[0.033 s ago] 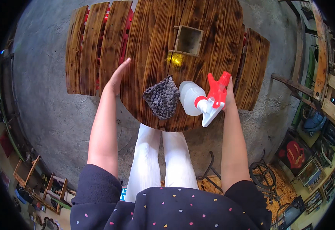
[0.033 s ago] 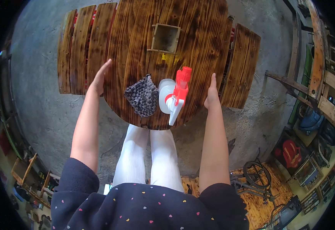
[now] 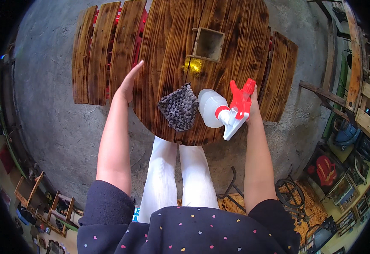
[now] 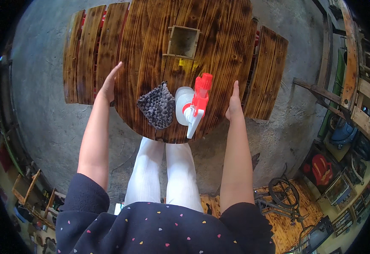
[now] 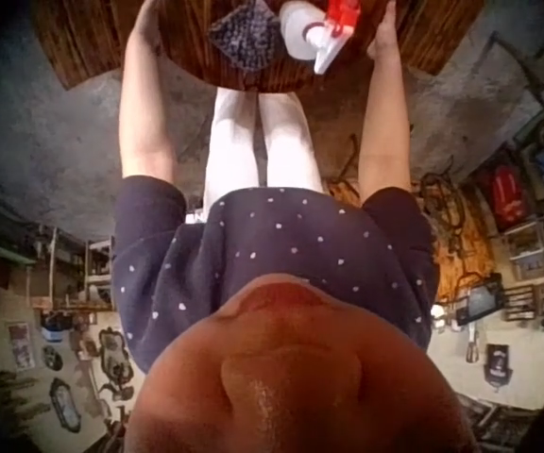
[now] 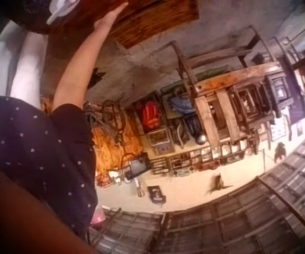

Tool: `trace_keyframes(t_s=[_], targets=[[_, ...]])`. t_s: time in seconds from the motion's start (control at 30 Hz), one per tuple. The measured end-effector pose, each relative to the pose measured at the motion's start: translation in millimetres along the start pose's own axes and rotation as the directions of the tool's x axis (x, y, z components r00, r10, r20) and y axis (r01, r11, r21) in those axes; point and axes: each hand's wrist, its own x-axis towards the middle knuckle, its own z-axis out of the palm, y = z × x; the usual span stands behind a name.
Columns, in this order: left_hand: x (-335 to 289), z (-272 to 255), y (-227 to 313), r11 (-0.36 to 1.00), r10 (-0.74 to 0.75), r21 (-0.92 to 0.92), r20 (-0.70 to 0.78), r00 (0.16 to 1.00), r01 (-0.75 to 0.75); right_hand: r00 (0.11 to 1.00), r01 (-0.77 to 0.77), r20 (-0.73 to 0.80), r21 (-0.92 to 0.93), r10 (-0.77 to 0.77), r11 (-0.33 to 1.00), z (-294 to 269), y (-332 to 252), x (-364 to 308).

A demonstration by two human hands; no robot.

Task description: Cleaning wooden tabletop slats with spray and a cloth and arranging them on crates.

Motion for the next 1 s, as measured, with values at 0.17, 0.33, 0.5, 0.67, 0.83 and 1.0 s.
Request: trace_keyframes(t_s=[0.17,0.33,0.5,0.67,0.83,1.0], targets=[[-3,9,20,0.976,-0.048,0.209,-0.069,0.996,0.062,0.994,0.084,-0.066,-0.03,-0.086,0.996,7,2,0],[-11,12,23,0.986,-0.041,0.157,-0.055,0.998,0.049,0.988,0.141,-0.039,-0.115,-0.147,0.983,6,4,-4],[-10,11,20,0.987,-0.018,0.159,-0.079,0.997,0.031,0.999,0.012,-0.043,0.003,-0.012,1.0,-8,13,9],[-9,11,23,0.987,-0.022,0.156,-0.029,0.999,0.027,0.995,-0.093,-0.022,0.131,0.096,0.987,-28,31,23],[-6,9,17,0.988,-0.033,0.147,-0.062,0.998,0.042,0.996,-0.088,0.003,0.114,0.088,0.99,-28,32,21],[20,-8,-8,0.971,0.037,0.24,-0.156,0.987,0.002,0.978,0.167,-0.111,-0.108,-0.178,0.98,-20,38,12]])
